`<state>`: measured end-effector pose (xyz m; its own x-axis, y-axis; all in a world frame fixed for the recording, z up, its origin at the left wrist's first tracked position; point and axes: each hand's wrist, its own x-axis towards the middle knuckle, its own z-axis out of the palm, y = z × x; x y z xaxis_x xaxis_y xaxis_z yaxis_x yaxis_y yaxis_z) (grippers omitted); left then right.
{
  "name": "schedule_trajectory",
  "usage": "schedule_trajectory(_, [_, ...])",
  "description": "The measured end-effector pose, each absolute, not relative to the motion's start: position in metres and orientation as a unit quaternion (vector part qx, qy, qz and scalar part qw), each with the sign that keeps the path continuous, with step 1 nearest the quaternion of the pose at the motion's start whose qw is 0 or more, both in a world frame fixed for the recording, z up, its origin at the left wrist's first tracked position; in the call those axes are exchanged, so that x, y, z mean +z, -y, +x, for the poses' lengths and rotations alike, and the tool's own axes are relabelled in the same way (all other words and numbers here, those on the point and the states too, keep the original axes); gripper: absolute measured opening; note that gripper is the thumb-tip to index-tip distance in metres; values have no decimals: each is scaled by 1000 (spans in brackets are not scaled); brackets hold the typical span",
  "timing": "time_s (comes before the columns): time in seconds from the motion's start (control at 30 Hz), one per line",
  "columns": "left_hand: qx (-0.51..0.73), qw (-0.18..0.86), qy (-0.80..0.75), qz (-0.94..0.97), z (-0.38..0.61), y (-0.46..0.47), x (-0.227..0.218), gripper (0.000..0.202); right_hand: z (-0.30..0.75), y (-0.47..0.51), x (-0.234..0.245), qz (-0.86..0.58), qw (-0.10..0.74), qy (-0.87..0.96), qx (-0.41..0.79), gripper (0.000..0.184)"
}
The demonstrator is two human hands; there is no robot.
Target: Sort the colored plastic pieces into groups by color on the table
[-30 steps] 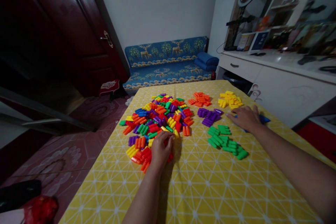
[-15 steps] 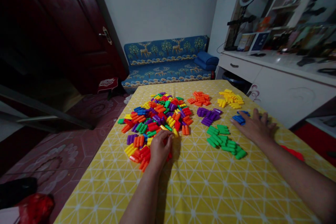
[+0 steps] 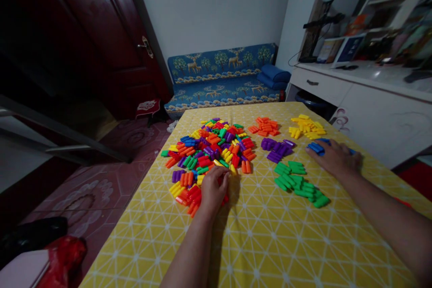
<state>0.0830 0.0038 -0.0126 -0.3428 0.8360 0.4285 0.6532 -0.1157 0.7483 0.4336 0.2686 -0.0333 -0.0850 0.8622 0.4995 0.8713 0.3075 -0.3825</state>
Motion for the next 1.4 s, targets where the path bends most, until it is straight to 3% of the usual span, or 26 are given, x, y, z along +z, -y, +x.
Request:
schedule_trajectory(0.1, [487, 100, -659, 565, 84, -3, -11, 17, 413, -246, -12, -602, 302, 738, -36, 62])
schedule_trajectory(0.17, [483, 102, -657, 569, 86, -1, -9, 19, 387, -219, 5, -543, 354, 760, -32, 61])
schedule_trajectory(0.3, [493, 71, -645, 579, 91, 3, -2, 27, 316, -141, 20, -381, 428, 809, 133, 53])
schedule_trajectory(0.43, [508, 37, -653, 560, 79, 12, 14, 26, 260, -55, 3, -359, 367, 821, 250, 57])
schedule_trajectory(0.57, [398, 38, -759, 514, 40, 47, 34, 27, 239, -9, -15, -351, 301, 856, 231, 67])
schedule_trajectory(0.7, [224, 107, -845, 474, 8, 100, 41, 68, 236, -4, -18, -329, 259, 882, 214, 74])
schedule_trajectory(0.83, [173, 128, -841, 496, 18, 122, 28, 82, 230, -8, -17, -321, 236, 895, 201, 90])
schedule_trajectory(0.9, [173, 111, -831, 516, 35, 116, 19, 79, 224, -9, -14, -316, 225, 902, 190, 95])
schedule_trajectory(1.07, [226, 47, -788, 571, 68, 80, 10, 51, 214, -14, -2, -308, 201, 910, 194, 73])
schedule_trajectory(1.23, [377, 84, -735, 558, 63, 43, 24, 36, 211, -32, -13, -355, 346, 800, 337, 60])
schedule_trajectory(1.3, [488, 167, -695, 501, 63, 26, 30, 30, 210, -40, -20, -335, 416, 716, 450, 58])
schedule_trajectory(1.4, [629, 350, -594, 359, 71, 3, 32, 39, 213, -50, -23, -307, 475, 617, 547, 53])
